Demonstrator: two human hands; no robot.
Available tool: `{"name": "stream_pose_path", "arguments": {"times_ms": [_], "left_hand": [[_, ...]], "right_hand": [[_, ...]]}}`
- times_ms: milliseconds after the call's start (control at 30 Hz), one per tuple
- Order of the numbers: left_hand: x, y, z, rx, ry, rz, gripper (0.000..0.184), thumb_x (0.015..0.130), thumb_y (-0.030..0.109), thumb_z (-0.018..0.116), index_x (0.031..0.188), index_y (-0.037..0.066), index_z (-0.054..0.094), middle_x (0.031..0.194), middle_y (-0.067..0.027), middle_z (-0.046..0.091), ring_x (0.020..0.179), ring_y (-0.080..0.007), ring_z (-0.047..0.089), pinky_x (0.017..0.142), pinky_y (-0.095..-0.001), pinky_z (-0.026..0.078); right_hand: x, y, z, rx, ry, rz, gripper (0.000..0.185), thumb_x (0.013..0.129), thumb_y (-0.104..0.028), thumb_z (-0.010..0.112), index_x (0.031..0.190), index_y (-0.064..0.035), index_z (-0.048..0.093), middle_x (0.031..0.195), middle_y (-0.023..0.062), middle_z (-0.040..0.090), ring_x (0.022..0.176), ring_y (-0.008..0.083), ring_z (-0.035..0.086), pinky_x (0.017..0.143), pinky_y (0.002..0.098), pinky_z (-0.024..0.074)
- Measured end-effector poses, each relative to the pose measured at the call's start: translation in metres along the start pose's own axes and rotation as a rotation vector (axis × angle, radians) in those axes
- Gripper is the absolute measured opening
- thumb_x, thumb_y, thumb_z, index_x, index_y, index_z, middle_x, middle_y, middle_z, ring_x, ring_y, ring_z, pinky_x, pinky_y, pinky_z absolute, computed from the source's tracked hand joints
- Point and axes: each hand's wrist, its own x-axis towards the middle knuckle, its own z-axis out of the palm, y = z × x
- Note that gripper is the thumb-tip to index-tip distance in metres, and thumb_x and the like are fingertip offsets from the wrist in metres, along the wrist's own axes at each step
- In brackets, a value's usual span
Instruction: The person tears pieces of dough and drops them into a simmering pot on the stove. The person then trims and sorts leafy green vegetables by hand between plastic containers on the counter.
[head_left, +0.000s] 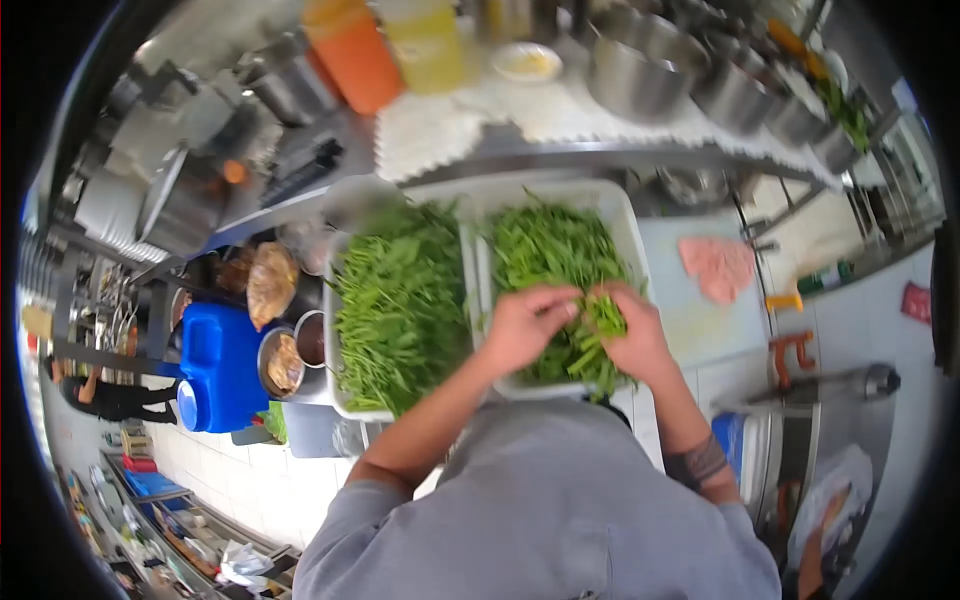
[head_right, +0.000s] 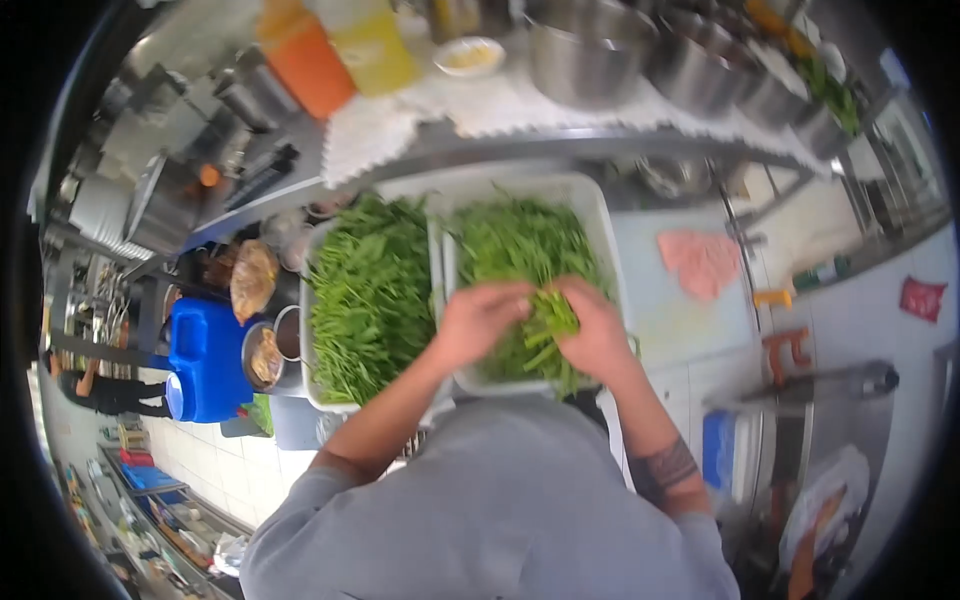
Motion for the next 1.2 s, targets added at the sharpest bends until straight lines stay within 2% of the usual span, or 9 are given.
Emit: {"name": "stream_pose_path", "arguments": {"times_ms": [167, 267, 533, 667, 867, 933, 1000, 1067, 1200], "left_hand": [[0.005, -0.001, -0.005, -0.335, 0.008, -0.207, 0.022, 0.106, 0.005, 0.069, 0.126, 0.0, 0.076, 0.1, -0.0051, 0.077, 0.09, -0.0125, 0.072, 0.084, -0.0281, 0.059], [0.007, -0.008, -0.006, -0.468, 0.032, -0.249, 0.024, 0.106, 0.005, 0.068, 0.128, -0.001, 0.073, 0.102, -0.0079, 0.077, 0.093, -0.0151, 0.074, 0.087, -0.03, 0.061], [0.002, -0.017, -0.002, -0.544, 0.003, -0.283, 0.014, 0.103, 0.002, 0.071, 0.115, -0.003, 0.072, 0.102, -0.01, 0.078, 0.093, -0.0168, 0.076, 0.085, -0.0294, 0.062], [-0.003, -0.005, 0.001, -0.325, -0.013, -0.229, 0.011, 0.103, 0.001, 0.071, 0.113, -0.003, 0.07, 0.101, -0.0101, 0.078, 0.093, -0.0166, 0.076, 0.084, -0.0292, 0.062], [-0.011, -0.02, -0.029, -0.415, 0.269, -0.167, 0.012, 0.102, 0.011, 0.075, 0.106, -0.001, 0.074, 0.093, -0.0075, 0.077, 0.087, -0.0196, 0.075, 0.081, -0.0334, 0.061], [-0.019, -0.018, -0.046, 0.522, -0.319, -0.046, 0.028, 0.099, 0.025, 0.079, 0.114, 0.002, 0.074, 0.092, -0.0105, 0.076, 0.085, -0.0305, 0.073, 0.081, -0.0422, 0.06], [-0.027, -0.02, -0.033, 0.565, -0.349, -0.019, 0.034, 0.094, 0.034, 0.081, 0.11, 0.004, 0.077, 0.096, -0.0103, 0.076, 0.099, -0.0369, 0.07, 0.09, -0.0488, 0.056], [-0.028, -0.03, -0.011, 0.58, -0.056, 0.247, 0.027, 0.093, 0.031, 0.08, 0.095, 0.005, 0.079, 0.102, -0.0073, 0.076, 0.112, -0.0329, 0.067, 0.098, -0.0471, 0.052], [-0.025, -0.058, -0.001, 0.871, -0.457, 0.155, 0.022, 0.092, 0.018, 0.075, 0.11, 0.005, 0.076, 0.111, -0.0104, 0.074, 0.117, -0.0323, 0.065, 0.1, -0.0457, 0.051]], "right_hand": [[-0.003, 0.001, -0.008, 0.129, 0.165, 0.06, 0.029, 0.086, 0.001, 0.083, 0.11, 0.002, 0.067, 0.106, 0.0105, 0.07, 0.096, 0.0237, 0.069, 0.088, 0.0331, 0.0554], [-0.009, 0.003, -0.014, 0.252, 0.143, 0.224, 0.028, 0.086, -0.001, 0.082, 0.11, 0.0001, 0.069, 0.105, 0.0129, 0.071, 0.097, 0.032, 0.072, 0.087, 0.0362, 0.0565], [-0.009, 0.005, 0.007, 0.124, 0.095, -0.083, 0.033, 0.087, -0.007, 0.081, 0.119, -0.0053, 0.072, 0.116, 0.0153, 0.074, 0.108, 0.036, 0.07, 0.092, 0.042, 0.0571], [-0.003, 0.004, 0.007, 0.007, -0.025, 0.075, 0.038, 0.088, -0.008, 0.081, 0.125, -0.007, 0.073, 0.121, 0.0149, 0.076, 0.117, 0.0323, 0.071, 0.095, 0.0392, 0.0564], [-0.011, 0.028, -0.023, 0.675, 0.131, 0.507, 0.026, 0.092, -0.003, 0.079, 0.117, -0.002, 0.071, 0.108, 0.0096, 0.076, 0.106, 0.0208, 0.072, 0.096, 0.0353, 0.0571], [-0.018, 0.045, -0.036, 0.888, 0.204, 0.533, 0.025, 0.094, -0.003, 0.077, 0.118, -0.0026, 0.069, 0.109, 0.0113, 0.076, 0.107, 0.022, 0.072, 0.096, 0.0374, 0.0576], [-0.024, 0.057, -0.046, 1.099, 0.283, 0.558, 0.024, 0.096, -0.003, 0.075, 0.119, -0.0032, 0.066, 0.109, 0.0131, 0.075, 0.108, 0.0233, 0.072, 0.097, 0.0394, 0.0581], [-0.025, 0.063, -0.054, 1.258, 0.304, 0.477, 0.023, 0.101, -0.004, 0.07, 0.122, -0.0053, 0.061, 0.109, 0.0143, 0.075, 0.109, 0.0265, 0.071, 0.097, 0.0435, 0.059], [-0.025, 0.066, -0.061, 1.414, 0.369, 0.372, 0.021, 0.104, -0.007, 0.067, 0.124, -0.0072, 0.06, 0.111, 0.015, 0.074, 0.112, 0.0325, 0.071, 0.103, 0.0521, 0.0563]]}}
